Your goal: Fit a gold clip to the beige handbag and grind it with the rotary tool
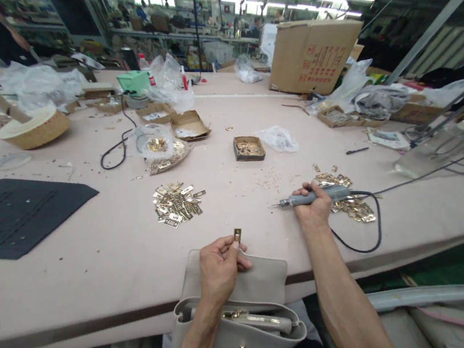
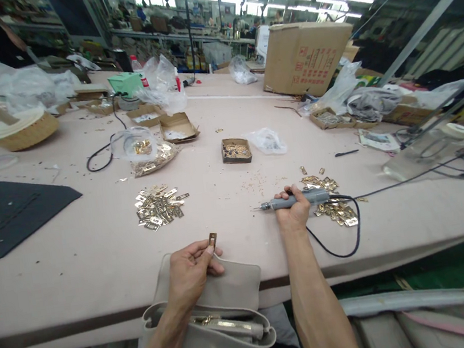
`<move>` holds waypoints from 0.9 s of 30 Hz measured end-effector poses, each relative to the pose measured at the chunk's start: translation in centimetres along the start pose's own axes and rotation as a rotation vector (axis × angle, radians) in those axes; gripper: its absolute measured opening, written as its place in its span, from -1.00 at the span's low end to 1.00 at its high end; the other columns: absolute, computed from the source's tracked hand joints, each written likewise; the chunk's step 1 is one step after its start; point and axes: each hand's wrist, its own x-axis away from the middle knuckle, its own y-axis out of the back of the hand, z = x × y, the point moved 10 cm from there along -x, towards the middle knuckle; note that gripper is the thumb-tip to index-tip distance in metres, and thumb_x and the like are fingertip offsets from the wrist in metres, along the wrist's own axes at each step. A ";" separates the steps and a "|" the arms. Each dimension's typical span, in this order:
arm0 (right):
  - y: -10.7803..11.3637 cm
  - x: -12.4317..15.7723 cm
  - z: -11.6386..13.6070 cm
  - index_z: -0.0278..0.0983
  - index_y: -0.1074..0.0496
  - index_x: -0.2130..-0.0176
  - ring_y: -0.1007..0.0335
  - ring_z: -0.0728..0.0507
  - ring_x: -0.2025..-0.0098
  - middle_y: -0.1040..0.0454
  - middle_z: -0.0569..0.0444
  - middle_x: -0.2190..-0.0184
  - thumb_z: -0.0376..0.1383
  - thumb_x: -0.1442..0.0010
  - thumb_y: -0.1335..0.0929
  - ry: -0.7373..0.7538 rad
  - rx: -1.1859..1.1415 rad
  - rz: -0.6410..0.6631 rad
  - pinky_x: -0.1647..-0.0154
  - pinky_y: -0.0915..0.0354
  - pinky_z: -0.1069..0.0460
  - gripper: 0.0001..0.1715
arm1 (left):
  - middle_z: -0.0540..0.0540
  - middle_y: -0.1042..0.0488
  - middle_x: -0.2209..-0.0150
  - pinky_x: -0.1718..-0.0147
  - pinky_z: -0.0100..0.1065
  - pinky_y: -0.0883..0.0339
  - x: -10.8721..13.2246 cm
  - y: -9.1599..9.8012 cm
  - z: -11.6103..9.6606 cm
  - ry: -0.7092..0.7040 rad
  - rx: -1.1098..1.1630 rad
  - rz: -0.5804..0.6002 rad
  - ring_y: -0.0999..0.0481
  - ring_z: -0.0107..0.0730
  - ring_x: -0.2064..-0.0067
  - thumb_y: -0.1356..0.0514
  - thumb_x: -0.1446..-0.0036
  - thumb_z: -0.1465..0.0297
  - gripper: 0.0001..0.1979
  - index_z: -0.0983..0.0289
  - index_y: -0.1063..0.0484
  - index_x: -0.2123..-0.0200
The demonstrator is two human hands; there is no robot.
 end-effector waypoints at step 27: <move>-13.8 19.5 -1.7 -0.26 -0.44 0.41 -0.22 0.03 0.54 -0.40 0.12 0.40 -0.38 -0.12 -0.47 0.129 0.271 0.610 0.40 -0.28 0.01 -0.87 | 0.29 -0.61 0.49 0.48 -0.36 -0.59 0.2 -0.3 0.4 0.089 0.158 0.065 -0.65 -0.22 0.51 -0.23 -0.12 0.34 -0.75 0.47 -0.52 0.27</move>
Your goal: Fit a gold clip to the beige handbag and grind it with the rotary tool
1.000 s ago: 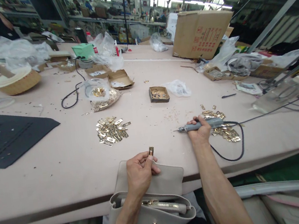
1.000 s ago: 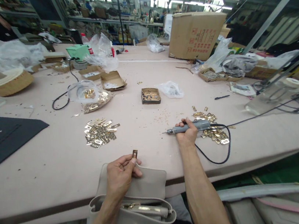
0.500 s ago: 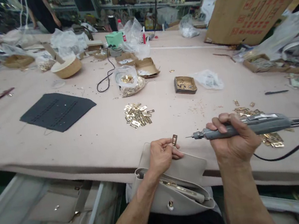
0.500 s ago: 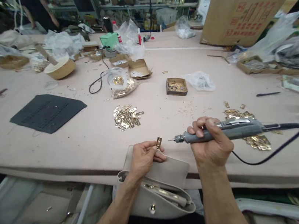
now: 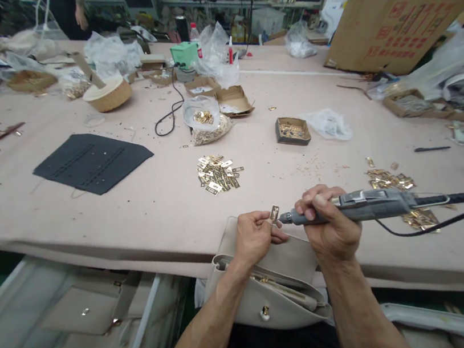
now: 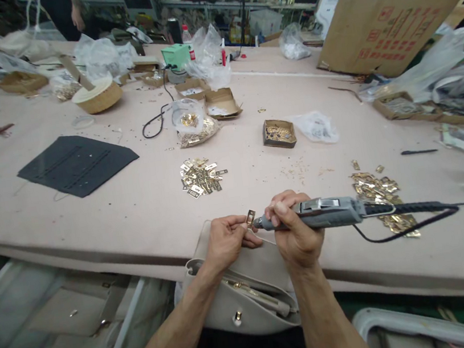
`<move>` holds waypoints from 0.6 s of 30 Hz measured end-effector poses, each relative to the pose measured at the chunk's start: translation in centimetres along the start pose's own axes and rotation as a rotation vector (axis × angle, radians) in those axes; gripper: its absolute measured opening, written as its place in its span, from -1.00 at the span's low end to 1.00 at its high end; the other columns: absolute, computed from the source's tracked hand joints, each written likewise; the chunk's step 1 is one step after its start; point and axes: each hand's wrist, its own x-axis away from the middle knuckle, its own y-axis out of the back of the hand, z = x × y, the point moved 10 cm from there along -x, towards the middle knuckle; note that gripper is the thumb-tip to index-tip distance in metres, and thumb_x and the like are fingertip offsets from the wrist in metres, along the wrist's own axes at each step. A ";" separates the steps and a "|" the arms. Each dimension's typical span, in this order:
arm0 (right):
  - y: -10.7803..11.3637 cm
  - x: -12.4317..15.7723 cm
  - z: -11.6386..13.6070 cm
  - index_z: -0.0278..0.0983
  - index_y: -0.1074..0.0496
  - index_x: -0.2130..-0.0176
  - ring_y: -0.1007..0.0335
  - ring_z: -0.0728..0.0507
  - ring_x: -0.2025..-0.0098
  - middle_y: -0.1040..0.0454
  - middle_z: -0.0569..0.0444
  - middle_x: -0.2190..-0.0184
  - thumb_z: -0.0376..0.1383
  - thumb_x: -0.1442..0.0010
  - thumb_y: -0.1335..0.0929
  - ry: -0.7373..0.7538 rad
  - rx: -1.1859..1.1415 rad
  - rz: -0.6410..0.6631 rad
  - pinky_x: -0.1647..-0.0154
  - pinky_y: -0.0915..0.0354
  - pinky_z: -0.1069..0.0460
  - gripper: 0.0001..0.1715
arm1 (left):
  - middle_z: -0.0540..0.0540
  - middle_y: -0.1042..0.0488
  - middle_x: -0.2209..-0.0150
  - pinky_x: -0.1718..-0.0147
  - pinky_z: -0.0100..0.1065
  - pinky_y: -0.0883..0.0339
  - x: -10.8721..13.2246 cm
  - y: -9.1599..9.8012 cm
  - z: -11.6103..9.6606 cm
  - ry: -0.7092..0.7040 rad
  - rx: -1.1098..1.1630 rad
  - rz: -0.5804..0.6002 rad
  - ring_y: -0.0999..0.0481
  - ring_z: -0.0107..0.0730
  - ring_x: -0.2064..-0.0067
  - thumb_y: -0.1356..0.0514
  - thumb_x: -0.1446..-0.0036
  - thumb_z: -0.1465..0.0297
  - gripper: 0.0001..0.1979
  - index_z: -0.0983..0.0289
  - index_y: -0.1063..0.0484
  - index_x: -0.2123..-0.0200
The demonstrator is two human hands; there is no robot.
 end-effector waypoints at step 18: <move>-5.4 0.1 -0.9 -0.25 -0.41 0.46 -0.37 -0.07 0.44 -0.45 0.11 0.50 -0.37 -0.16 -0.52 -0.007 0.286 0.450 0.41 -0.30 0.02 -0.74 | 0.16 -0.59 0.54 0.46 -0.32 -0.58 0.2 -0.1 -0.8 -0.091 -0.035 0.015 -0.64 -0.21 0.50 -0.20 -0.12 0.38 -0.80 0.40 -0.57 0.29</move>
